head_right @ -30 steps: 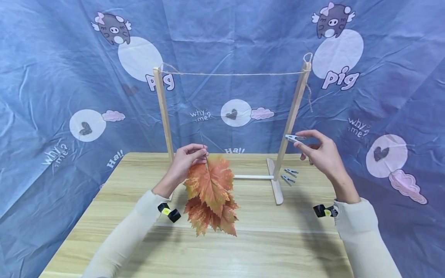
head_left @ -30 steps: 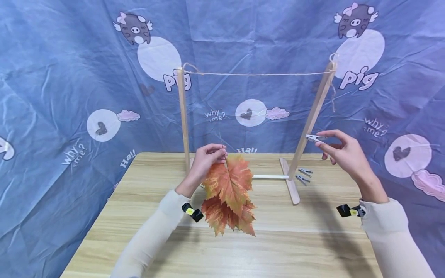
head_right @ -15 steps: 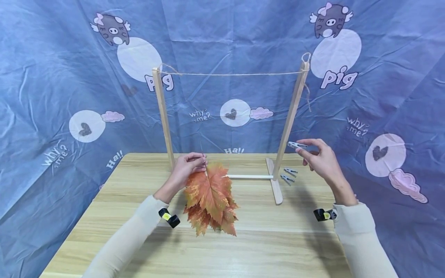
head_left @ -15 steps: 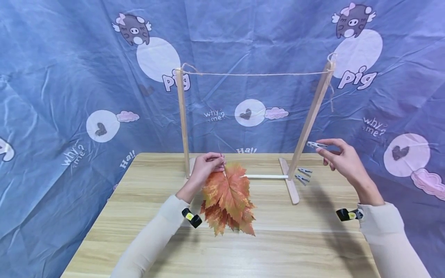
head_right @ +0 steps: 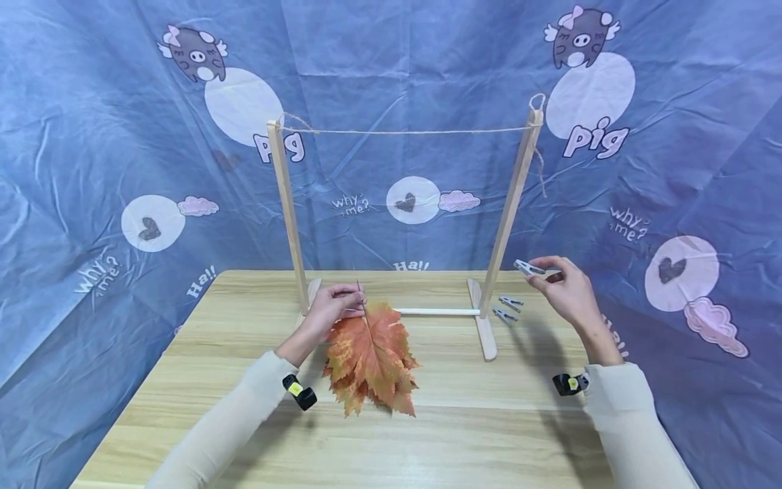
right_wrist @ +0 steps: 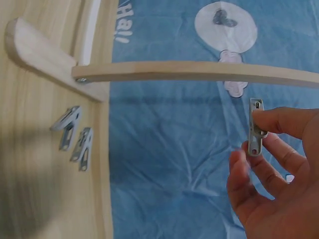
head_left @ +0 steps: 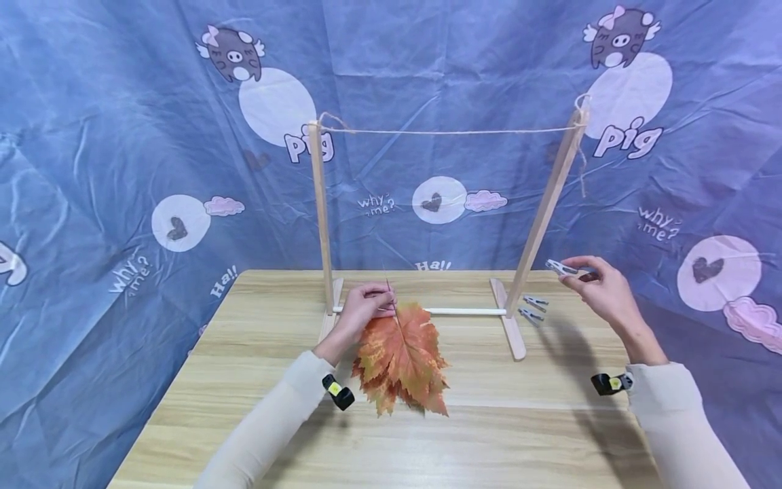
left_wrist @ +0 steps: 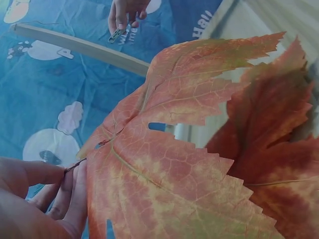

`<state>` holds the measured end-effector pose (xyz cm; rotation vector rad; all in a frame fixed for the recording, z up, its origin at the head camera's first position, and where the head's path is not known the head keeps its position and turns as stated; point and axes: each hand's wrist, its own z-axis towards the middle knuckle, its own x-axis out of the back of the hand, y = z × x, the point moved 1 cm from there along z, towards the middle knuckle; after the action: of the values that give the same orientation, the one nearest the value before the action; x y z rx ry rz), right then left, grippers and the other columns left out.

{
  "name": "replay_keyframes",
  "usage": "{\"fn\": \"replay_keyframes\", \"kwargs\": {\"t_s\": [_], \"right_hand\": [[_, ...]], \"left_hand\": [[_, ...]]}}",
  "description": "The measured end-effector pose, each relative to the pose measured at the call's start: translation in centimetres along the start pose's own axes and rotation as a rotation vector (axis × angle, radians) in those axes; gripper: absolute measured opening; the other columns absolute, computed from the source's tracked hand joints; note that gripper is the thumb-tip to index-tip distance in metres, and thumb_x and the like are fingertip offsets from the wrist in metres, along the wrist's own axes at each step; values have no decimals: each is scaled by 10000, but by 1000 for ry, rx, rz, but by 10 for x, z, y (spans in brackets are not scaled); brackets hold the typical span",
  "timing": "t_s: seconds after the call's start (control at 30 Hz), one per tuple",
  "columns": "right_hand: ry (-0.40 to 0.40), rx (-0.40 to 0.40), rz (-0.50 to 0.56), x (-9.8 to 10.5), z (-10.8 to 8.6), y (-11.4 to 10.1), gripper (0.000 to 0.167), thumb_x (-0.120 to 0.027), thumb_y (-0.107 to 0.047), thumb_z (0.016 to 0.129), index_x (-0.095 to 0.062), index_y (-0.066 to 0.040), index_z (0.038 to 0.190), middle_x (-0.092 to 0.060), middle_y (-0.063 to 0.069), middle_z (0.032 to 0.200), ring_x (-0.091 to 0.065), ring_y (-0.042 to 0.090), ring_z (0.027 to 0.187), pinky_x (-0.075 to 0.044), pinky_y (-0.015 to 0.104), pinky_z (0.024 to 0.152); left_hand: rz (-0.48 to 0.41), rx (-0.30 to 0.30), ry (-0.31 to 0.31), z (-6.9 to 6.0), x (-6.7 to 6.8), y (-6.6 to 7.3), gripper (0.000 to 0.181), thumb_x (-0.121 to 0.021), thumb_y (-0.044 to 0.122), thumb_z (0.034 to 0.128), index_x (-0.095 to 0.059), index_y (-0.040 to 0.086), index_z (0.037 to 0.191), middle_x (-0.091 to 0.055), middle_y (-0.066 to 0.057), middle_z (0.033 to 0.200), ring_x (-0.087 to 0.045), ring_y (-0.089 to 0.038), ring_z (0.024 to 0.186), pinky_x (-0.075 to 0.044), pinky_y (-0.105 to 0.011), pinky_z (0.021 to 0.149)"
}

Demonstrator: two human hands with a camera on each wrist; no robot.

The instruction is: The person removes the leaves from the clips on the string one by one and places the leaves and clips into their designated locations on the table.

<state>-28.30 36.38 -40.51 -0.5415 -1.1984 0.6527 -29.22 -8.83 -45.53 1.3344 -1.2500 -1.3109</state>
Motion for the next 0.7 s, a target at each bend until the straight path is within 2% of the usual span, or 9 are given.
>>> {"fn": "replay_keyframes", "kwargs": {"t_s": [0.1, 0.2, 0.33, 0.47, 0.7], "right_hand": [[36, 23, -81, -4, 1, 7, 333, -736, -254, 996, -736, -55, 1263, -706, 81, 1053, -561, -61, 760, -460, 193, 634], [46, 35, -121, -7, 1, 12, 306, -735, -220, 982, -761, -43, 1230, -702, 196, 1118, -541, -15, 811, -435, 231, 692], [49, 34, -140, -11, -1, 19, 312, -746, -209, 975, -762, -29, 1230, -655, 221, 1168, -498, -51, 837, -427, 216, 723], [49, 33, -139, -16, -1, 27, 291, -772, -175, 952, -759, -23, 1200, -667, 203, 1102, -468, -153, 777, -421, 151, 685], [11, 23, -148, -26, -2, 37, 260, -804, -129, 901, -768, -10, 1129, -759, 209, 1019, -505, -141, 751, -426, 133, 677]], "left_hand": [[21, 8, 1, 0, 0, -7, 234, -661, -16, 1015, -682, -136, 1215, -785, -147, 953, -736, -101, 729, -668, -242, 715], [33, 19, 3, 1, 0, -13, 230, -659, -7, 1020, -685, -128, 1214, -783, -125, 944, -735, -99, 734, -668, -242, 723], [18, 33, 8, 1, 0, -19, 206, -661, -14, 1015, -692, -117, 1190, -766, -92, 904, -729, -97, 732, -665, -234, 711], [-1, 55, 13, 0, -1, -25, 218, -658, -26, 1009, -682, -133, 1198, -763, -93, 893, -730, -102, 723, -663, -231, 697], [24, 82, -2, -4, -2, -39, 249, -646, -17, 1016, -655, -164, 1216, -764, -117, 919, -720, -96, 734, -677, -272, 756]]}}
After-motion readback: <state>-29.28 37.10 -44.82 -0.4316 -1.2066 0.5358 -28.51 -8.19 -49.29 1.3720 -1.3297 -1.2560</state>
